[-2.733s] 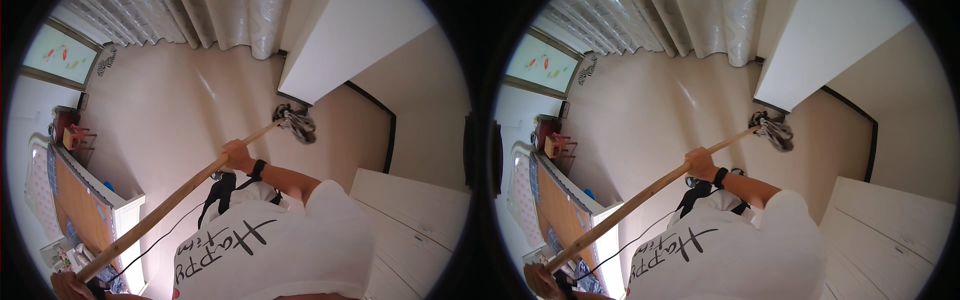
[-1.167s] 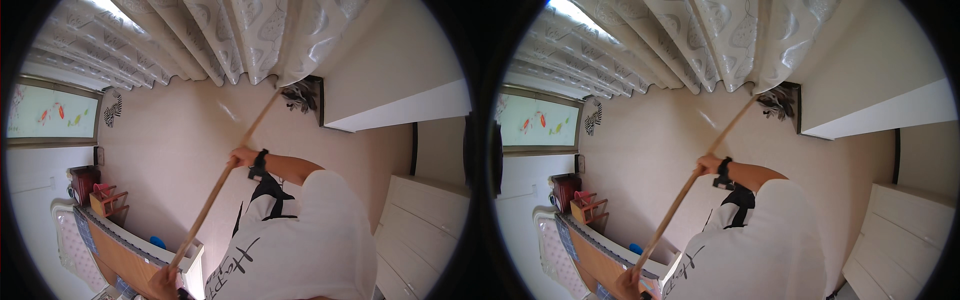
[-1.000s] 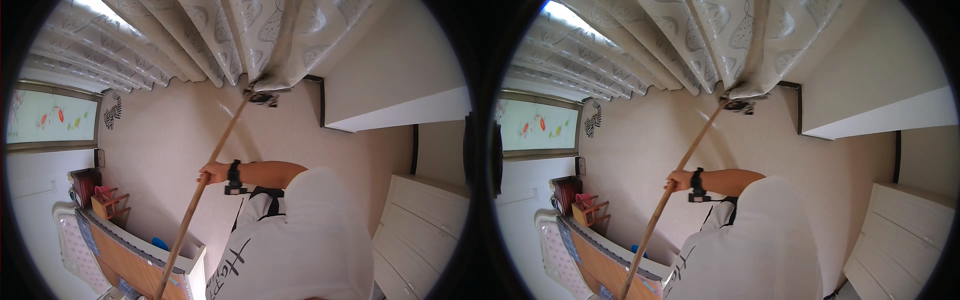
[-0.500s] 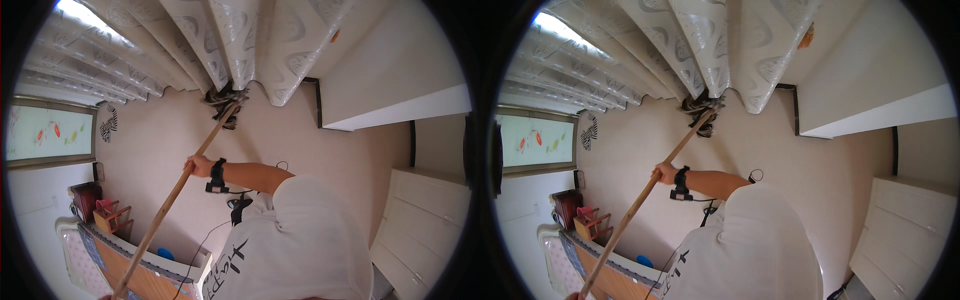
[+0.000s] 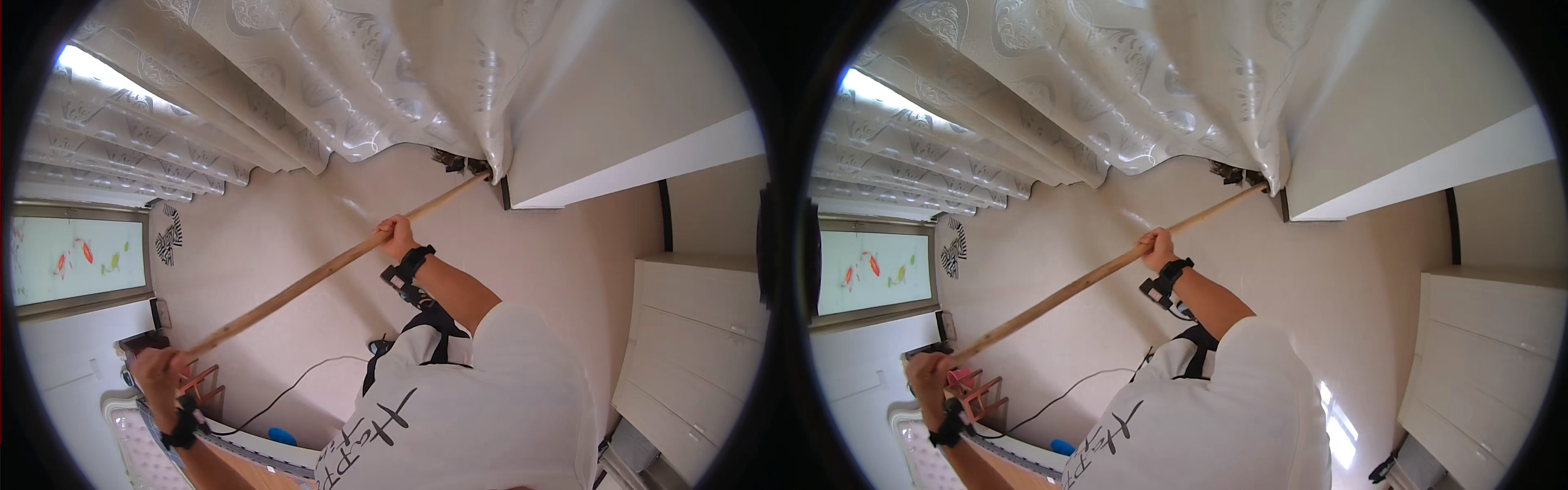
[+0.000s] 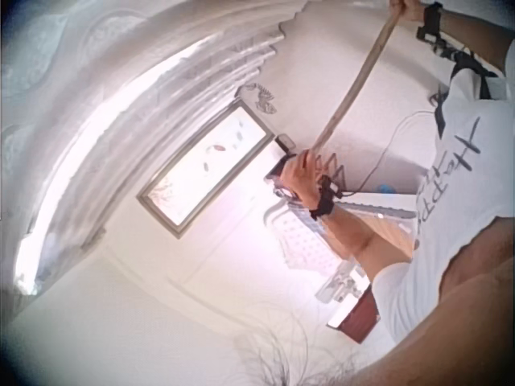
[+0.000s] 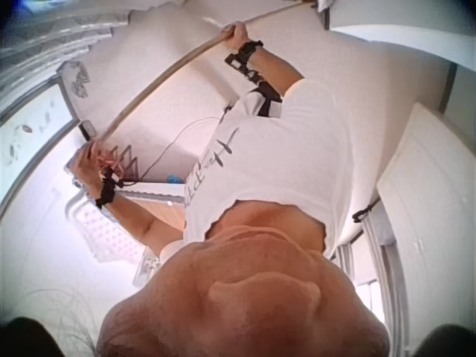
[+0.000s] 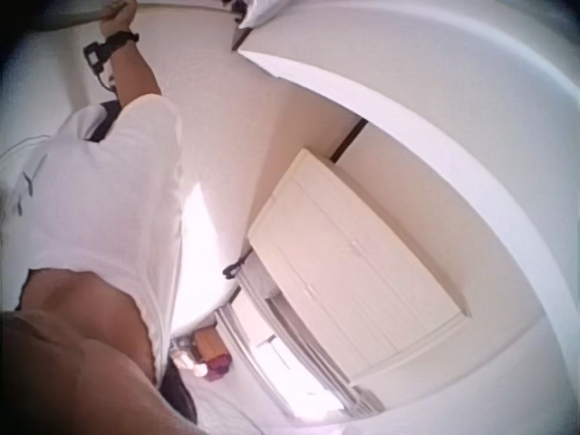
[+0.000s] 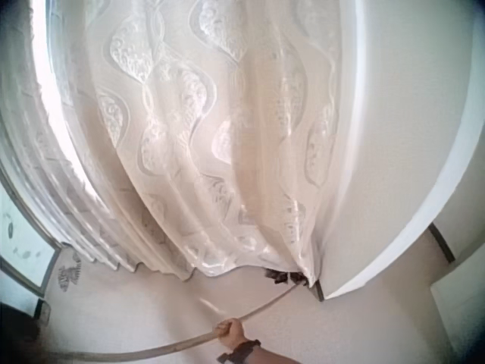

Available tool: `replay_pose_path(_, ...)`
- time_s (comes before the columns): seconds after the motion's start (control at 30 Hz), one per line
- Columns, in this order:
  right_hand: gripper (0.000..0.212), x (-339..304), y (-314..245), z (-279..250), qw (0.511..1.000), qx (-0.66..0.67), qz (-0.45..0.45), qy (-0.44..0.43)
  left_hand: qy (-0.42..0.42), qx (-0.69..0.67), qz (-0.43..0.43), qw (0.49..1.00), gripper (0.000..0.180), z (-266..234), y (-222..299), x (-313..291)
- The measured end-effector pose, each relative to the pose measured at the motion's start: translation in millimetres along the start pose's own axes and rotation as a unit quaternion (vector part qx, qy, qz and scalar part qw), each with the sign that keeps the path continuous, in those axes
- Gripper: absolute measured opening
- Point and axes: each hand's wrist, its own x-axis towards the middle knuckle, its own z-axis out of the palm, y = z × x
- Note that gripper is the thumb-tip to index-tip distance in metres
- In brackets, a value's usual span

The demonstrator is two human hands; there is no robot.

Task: Mop the bedroom floor.

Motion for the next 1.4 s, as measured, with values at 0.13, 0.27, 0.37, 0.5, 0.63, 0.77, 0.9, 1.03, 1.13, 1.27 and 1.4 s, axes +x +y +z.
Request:
replay_pose_path(0.13, 0.017, -43.5, 55.4, 14.6, 0.990, 0.095, 0.101, -0.021, 0.048, 0.076, 0.043, 0.995, 0.014, -59.6, -42.1, 15.1)
replay_pose_path(0.27, 0.018, -82.6, 96.9, 16.6, 0.982, 0.100, 0.162, 0.020, 0.101, 0.021, 0.019, 0.994, 0.023, -101.8, -64.0, 12.4)
replay_pose_path(0.37, 0.018, -97.6, 117.7, 9.9, 0.961, 0.100, 0.251, 0.060, 0.118, 0.086, 0.018, 0.989, 0.025, -114.6, -72.8, 7.4)
replay_pose_path(0.5, 0.019, -94.5, 135.9, -5.0, 0.959, 0.115, 0.241, 0.090, 0.112, 0.067, 0.006, 0.991, 0.029, -115.7, -70.2, -34.0)
replay_pose_path(0.63, 0.022, -82.8, 166.2, -27.2, 0.971, 0.032, 0.220, 0.084, 0.073, 0.140, -0.075, 0.985, 0.031, -119.0, -58.1, -118.5)
replay_pose_path(0.77, 0.023, -63.4, 218.9, -52.1, 0.968, -0.063, 0.215, 0.118, 0.025, 0.176, -0.152, 0.972, 0.030, -103.6, -46.9, -227.5)
replay_pose_path(0.9, 0.023, -60.5, 301.4, -86.0, 0.941, -0.183, 0.244, 0.143, -0.034, 0.185, -0.219, 0.957, 0.026, -108.3, -34.8, -334.2)
replay_pose_path(1.03, 0.021, -85.5, 421.5, -120.1, 0.899, -0.262, 0.306, 0.171, 0.029, 0.145, -0.390, 0.909, 0.027, -159.1, 4.5, -411.0)
replay_pose_path(1.13, 0.023, -118.3, 513.9, -139.1, 0.864, -0.276, 0.388, 0.164, 0.027, 0.300, -0.338, 0.892, 0.031, -196.7, 18.9, -437.5)
replay_pose_path(1.27, 0.027, -140.7, 604.4, -157.5, 0.805, -0.298, 0.495, 0.134, 0.004, 0.296, -0.412, 0.862, 0.032, -216.1, 33.6, -455.3)
replay_pose_path(1.4, 0.027, -139.0, 642.2, -168.2, 0.792, -0.330, 0.503, 0.108, 0.045, 0.370, -0.352, 0.858, 0.034, -208.6, 18.8, -475.6)
